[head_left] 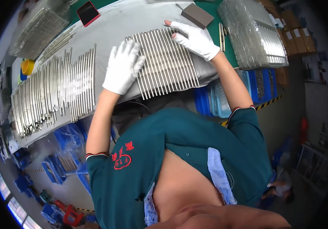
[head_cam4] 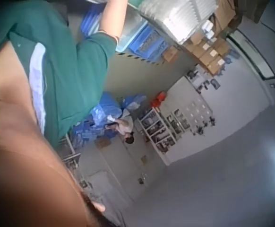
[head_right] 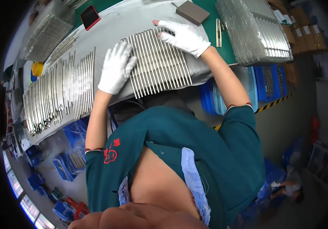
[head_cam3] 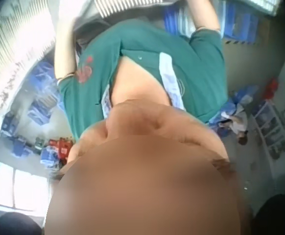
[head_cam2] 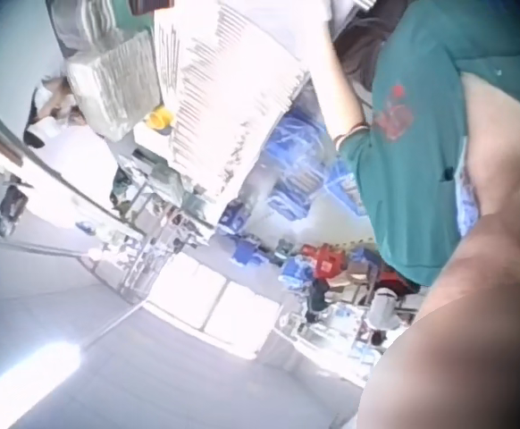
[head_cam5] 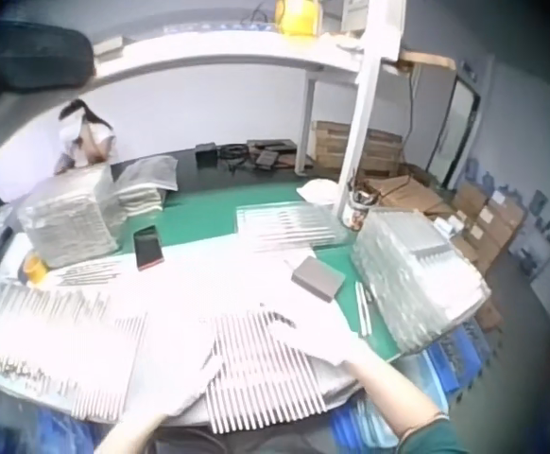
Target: The recorder uses an abrasive sanding block to polish or deburr long, thin metal rods on a factory workbench.
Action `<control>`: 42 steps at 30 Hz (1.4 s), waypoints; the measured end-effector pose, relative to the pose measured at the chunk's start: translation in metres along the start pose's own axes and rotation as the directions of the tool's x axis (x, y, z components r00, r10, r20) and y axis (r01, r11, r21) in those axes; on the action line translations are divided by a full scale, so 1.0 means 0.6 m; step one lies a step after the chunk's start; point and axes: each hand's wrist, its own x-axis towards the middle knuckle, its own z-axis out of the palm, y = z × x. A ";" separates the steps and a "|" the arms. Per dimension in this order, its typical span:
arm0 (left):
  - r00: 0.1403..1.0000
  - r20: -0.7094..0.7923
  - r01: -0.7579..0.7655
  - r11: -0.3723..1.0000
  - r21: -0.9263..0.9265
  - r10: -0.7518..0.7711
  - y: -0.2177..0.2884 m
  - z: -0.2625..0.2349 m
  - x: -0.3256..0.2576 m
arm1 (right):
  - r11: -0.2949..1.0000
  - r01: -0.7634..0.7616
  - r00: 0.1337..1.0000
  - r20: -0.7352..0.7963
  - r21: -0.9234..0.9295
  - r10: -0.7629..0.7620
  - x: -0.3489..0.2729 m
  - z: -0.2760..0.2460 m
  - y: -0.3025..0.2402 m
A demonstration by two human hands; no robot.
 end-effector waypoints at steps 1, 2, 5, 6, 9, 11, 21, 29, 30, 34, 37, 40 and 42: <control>1.000 0.026 0.012 1.000 0.018 -0.013 -0.013 0.010 0.001 | 0.978 0.081 0.997 0.013 -0.194 -0.080 -0.003 0.006 0.009; 0.999 0.041 -0.010 1.000 0.020 0.009 -0.017 0.011 0.005 | 0.942 0.146 0.989 0.022 -0.301 -0.146 0.000 0.018 0.008; 0.994 -0.007 -0.108 0.994 0.032 0.108 -0.014 0.025 0.034 | 0.817 0.366 0.927 0.093 -0.446 -0.364 0.016 0.046 0.006; 0.993 -0.030 -0.113 0.993 0.019 0.113 -0.012 0.028 0.048 | 0.820 0.362 0.929 0.095 -0.443 -0.359 0.021 0.054 0.007; 0.984 -0.068 -0.166 0.986 -0.033 0.163 -0.009 0.048 0.078 | 0.780 0.361 0.913 0.364 -0.511 -0.183 0.041 0.062 -0.018; 0.955 0.037 -0.295 0.955 0.004 0.295 -0.003 0.049 0.078 | 0.760 0.363 0.922 0.324 -0.539 -0.211 0.029 0.065 -0.015; 0.937 0.009 -0.350 0.937 0.011 0.350 0.048 0.073 0.124 | 0.697 0.309 0.950 0.187 -0.647 -0.248 -0.004 0.020 0.043; 0.925 0.059 -0.378 0.924 0.055 0.375 0.001 0.058 0.087 | 0.714 0.379 0.923 0.191 -0.588 -0.333 0.019 0.068 0.017; 0.926 0.072 -0.376 0.923 0.081 0.371 -0.008 0.053 0.079 | 0.694 0.389 0.918 0.190 -0.605 -0.349 0.025 0.079 0.013; 0.934 0.116 -0.349 0.932 0.103 0.337 -0.039 0.038 0.050 | 0.713 0.437 0.899 0.237 -0.548 -0.369 0.046 0.109 -0.012; 0.965 0.088 -0.252 0.966 0.060 0.246 -0.057 0.043 0.035 | 0.699 0.441 0.892 0.191 -0.562 -0.409 0.052 0.132 -0.017; 0.925 0.166 -0.366 0.919 0.143 0.343 -0.051 0.028 0.041 | 0.708 0.443 0.888 0.163 -0.550 -0.430 0.051 0.131 -0.010; 0.905 0.210 -0.410 0.892 0.191 0.370 -0.041 0.023 0.045 | 0.762 0.414 0.910 0.236 -0.498 -0.340 0.044 0.113 -0.016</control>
